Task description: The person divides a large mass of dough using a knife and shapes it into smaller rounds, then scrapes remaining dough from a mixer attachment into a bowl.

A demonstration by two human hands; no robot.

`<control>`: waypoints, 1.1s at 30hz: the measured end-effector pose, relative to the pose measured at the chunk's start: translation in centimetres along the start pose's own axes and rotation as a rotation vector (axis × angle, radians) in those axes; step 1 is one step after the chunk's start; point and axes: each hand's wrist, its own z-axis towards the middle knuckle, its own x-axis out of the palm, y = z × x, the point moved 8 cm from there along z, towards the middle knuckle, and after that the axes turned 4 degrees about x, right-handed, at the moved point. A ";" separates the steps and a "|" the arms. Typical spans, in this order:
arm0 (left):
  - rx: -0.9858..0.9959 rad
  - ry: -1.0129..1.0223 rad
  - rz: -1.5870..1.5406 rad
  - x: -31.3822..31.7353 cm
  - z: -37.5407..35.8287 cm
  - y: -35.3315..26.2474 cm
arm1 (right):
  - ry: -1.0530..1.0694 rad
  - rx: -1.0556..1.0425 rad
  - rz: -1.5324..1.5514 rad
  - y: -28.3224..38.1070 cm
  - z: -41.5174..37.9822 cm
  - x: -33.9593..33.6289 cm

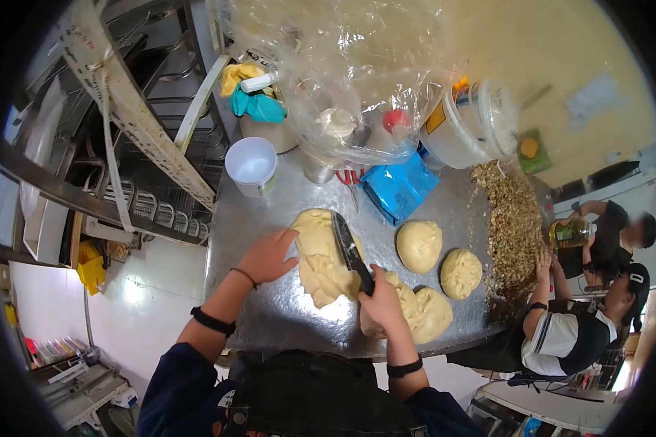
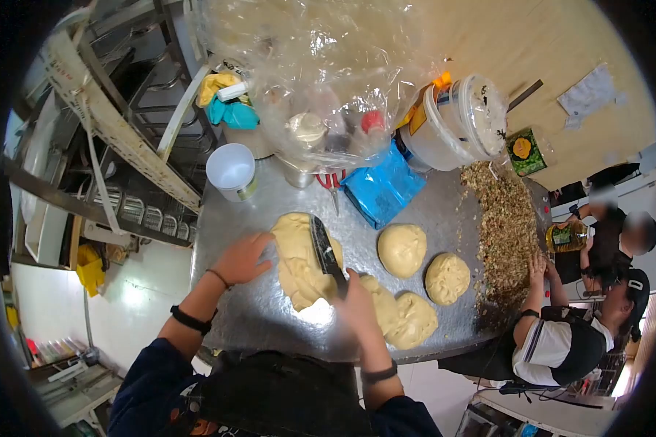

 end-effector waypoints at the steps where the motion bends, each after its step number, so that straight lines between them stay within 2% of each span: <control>1: 0.010 0.002 0.051 0.6 1.2 0.6 | 0.002 0.007 0.002 -0.9 -0.3 -0.6; 3: 0.031 -0.029 0.063 1.9 4.1 1.7 | -0.227 -0.192 0.031 -1.0 -1.5 -3.5; 5: 0.053 -0.062 0.073 3.3 7.3 2.5 | -0.177 -0.054 0.238 -1.7 -2.6 -5.5; 6: 0.089 -0.077 0.120 4.2 8.9 2.6 | -0.238 -0.006 0.206 -4.2 -2.9 -5.7; 7: 0.124 -0.092 0.168 4.5 10.3 2.2 | -0.239 0.000 0.204 -4.6 -3.3 -5.8; 8: 0.127 -0.090 0.164 4.9 11.4 2.1 | -0.268 0.006 0.361 -5.1 -3.6 -6.2; 9: 0.136 0.041 0.203 6.2 12.4 1.9 | -0.298 0.011 0.518 -5.6 -3.9 -6.6; 10: 0.146 0.172 0.242 7.5 13.1 1.6 | -0.314 0.021 0.505 -6.1 -4.0 -6.7; 14: 0.135 0.305 0.217 9.4 14.4 1.3 | -0.393 -0.015 0.526 -7.8 -3.9 -6.8; 16: 0.103 0.337 0.210 10.1 14.3 1.7 | -0.309 0.010 0.577 -8.2 -2.7 -6.5; 17: 0.100 0.335 0.208 10.4 13.7 1.7 | -0.306 0.009 0.575 -8.4 -2.0 -6.5; 21: 0.238 0.050 0.155 8.2 7.5 -3.3 | -0.261 0.080 0.773 -8.0 2.7 -6.8; 23: 0.258 0.051 0.210 8.3 3.0 -5.7 | -0.200 0.127 0.950 -6.9 5.1 -6.4; 27: 0.267 0.033 0.205 8.9 -3.1 -8.0 | -0.117 0.130 1.022 -6.0 10.1 -4.5; 29: 0.254 0.034 0.202 9.7 -4.7 -8.0 | -0.107 0.236 1.114 -5.7 11.0 -3.1; 31: 0.256 -0.056 0.267 9.8 -5.3 -7.6 | -0.038 0.195 1.093 -5.6 11.2 -2.2; 33: 0.266 -0.082 0.321 9.8 -5.7 -7.4 | -0.091 0.191 1.025 -5.9 10.2 -2.2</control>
